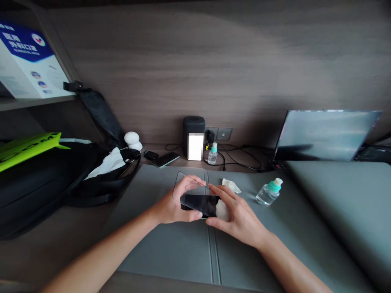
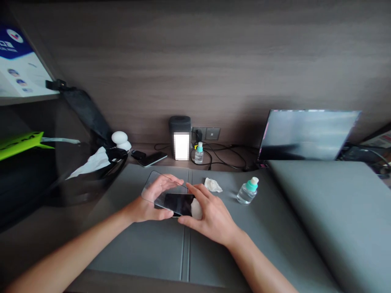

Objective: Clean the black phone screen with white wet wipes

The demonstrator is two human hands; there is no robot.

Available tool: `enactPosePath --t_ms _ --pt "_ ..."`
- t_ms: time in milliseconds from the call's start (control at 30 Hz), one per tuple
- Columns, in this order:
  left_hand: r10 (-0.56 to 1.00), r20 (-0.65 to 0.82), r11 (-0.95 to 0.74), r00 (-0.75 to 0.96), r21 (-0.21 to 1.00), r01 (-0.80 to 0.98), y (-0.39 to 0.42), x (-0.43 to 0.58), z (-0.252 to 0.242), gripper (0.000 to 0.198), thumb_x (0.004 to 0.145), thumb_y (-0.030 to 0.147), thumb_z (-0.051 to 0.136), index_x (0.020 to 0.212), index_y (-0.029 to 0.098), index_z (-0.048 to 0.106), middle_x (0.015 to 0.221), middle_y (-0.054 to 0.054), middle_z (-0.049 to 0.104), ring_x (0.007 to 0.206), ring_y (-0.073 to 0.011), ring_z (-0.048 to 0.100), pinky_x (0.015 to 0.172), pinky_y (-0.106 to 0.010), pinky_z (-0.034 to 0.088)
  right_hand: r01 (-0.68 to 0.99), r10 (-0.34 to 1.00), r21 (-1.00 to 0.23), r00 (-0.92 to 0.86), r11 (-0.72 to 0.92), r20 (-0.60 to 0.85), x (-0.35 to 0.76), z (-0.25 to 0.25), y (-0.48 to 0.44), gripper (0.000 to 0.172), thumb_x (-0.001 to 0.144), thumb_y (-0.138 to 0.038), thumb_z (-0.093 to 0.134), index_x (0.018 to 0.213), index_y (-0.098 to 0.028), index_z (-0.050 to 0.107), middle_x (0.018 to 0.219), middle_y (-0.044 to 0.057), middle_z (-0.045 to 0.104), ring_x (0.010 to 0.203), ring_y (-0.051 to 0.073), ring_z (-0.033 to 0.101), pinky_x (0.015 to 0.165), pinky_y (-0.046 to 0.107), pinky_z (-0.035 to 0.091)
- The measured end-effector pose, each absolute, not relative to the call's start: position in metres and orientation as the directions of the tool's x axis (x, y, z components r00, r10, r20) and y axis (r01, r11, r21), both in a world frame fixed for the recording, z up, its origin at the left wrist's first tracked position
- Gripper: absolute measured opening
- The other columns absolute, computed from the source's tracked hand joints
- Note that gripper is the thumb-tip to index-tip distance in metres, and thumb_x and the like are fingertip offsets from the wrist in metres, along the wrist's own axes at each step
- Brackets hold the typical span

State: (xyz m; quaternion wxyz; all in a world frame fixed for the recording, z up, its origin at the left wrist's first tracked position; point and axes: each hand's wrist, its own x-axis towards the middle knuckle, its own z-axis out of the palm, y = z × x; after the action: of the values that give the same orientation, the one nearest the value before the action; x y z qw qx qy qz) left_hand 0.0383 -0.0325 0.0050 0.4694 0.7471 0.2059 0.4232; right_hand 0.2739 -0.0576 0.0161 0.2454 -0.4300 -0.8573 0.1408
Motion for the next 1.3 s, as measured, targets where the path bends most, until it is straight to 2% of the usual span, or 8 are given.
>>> enactPosePath --t_ms 167,233,300,400,567,700,967,1300 --pt "0.733 0.446 -0.519 0.514 0.855 -0.002 -0.024 0.022 0.002 0.074 0.071 0.04 0.081 0.133 0.024 0.043 0.137 -0.011 0.051 0.132 -0.0302 0.045 0.115 -0.051 0.031 0.688 0.804 -0.417 -0.516 0.594 0.295 0.296 0.017 -0.048 0.068 0.084 -0.056 0.065 0.142 -0.026 0.043 0.137 0.013 0.05 0.116 0.029 0.058 0.096 0.043 0.05" --pt "0.751 0.408 -0.535 0.519 0.836 0.117 -0.018 0.011 0.003 0.074 0.074 0.043 0.079 0.134 0.025 0.041 0.131 -0.01 0.056 0.126 -0.0282 0.05 0.112 -0.05 0.035 0.698 0.807 -0.407 -0.531 0.589 0.259 0.306 0.018 -0.045 0.067 0.085 -0.056 0.064 0.141 -0.026 0.043 0.138 0.012 0.049 0.116 0.029 0.059 0.097 0.044 0.05" --pt "0.727 0.349 -0.6 0.591 0.742 0.3 -0.013 0.001 0.005 0.068 0.073 0.043 0.079 0.13 0.025 0.047 0.125 -0.008 0.058 0.119 -0.0274 0.053 0.107 -0.048 0.039 0.714 0.815 -0.4 -0.541 0.575 0.206 0.313 0.018 -0.043 0.066 0.084 -0.055 0.066 0.14 -0.026 0.045 0.138 0.012 0.048 0.115 0.029 0.06 0.098 0.045 0.049" --pt "0.677 0.254 -0.677 0.691 0.583 0.45 -0.009 -0.008 0.011 0.06 0.074 0.046 0.077 0.125 0.025 0.053 0.123 -0.007 0.058 0.117 -0.0266 0.054 0.102 -0.044 0.044 0.741 0.825 -0.383 -0.552 0.551 0.119 0.316 0.018 -0.041 0.068 0.081 -0.055 0.068 0.139 -0.026 0.047 0.138 0.011 0.047 0.112 0.03 0.061 0.095 0.045 0.051" --pt "0.667 0.198 -0.729 0.718 0.375 0.573 -0.014 -0.005 0.018 0.064 0.073 0.057 0.074 0.125 0.024 0.057 0.118 -0.007 0.061 0.112 -0.0268 0.056 0.096 -0.04 0.047 0.752 0.833 -0.4 -0.551 0.523 0.053 0.315 0.013 -0.038 0.07 0.08 -0.059 0.068 0.139 -0.027 0.049 0.139 0.011 0.044 0.111 0.03 0.061 0.096 0.044 0.05" --pt "0.669 0.187 -0.738 0.72 0.288 0.611 -0.017 -0.002 0.017 0.061 0.073 0.061 0.072 0.119 0.023 0.062 0.11 -0.007 0.063 0.103 -0.0262 0.058 0.089 -0.039 0.048 0.75 0.833 -0.428 -0.553 0.504 0.012 0.315 0.01 -0.036 0.074 0.079 -0.061 0.068 0.141 -0.026 0.047 0.139 0.012 0.043 0.111 0.029 0.062 0.098 0.043 0.049" --pt "0.663 0.184 -0.745 0.725 0.249 0.618 -0.017 0.0 0.014 0.06 0.072 0.062 0.072 0.114 0.021 0.065 0.103 -0.007 0.065 0.096 -0.0261 0.059 0.085 -0.039 0.048 0.752 0.836 -0.455 -0.548 0.477 -0.028 0.316 0.007 -0.034 0.074 0.078 -0.059 0.071 0.14 -0.025 0.049 0.14 0.012 0.045 0.114 0.03 0.061 0.099 0.043 0.047" --pt "0.672 0.19 -0.731 0.715 0.32 0.602 -0.015 0.0 0.011 0.058 0.071 0.059 0.073 0.115 0.023 0.066 0.102 -0.006 0.063 0.094 -0.0255 0.059 0.083 -0.037 0.047 0.748 0.833 -0.48 -0.55 0.458 -0.062 0.319 0.003 -0.031 0.076 0.078 -0.059 0.07 0.142 -0.025 0.047 0.144 0.013 0.042 0.119 0.032 0.057 0.102 0.044 0.045"
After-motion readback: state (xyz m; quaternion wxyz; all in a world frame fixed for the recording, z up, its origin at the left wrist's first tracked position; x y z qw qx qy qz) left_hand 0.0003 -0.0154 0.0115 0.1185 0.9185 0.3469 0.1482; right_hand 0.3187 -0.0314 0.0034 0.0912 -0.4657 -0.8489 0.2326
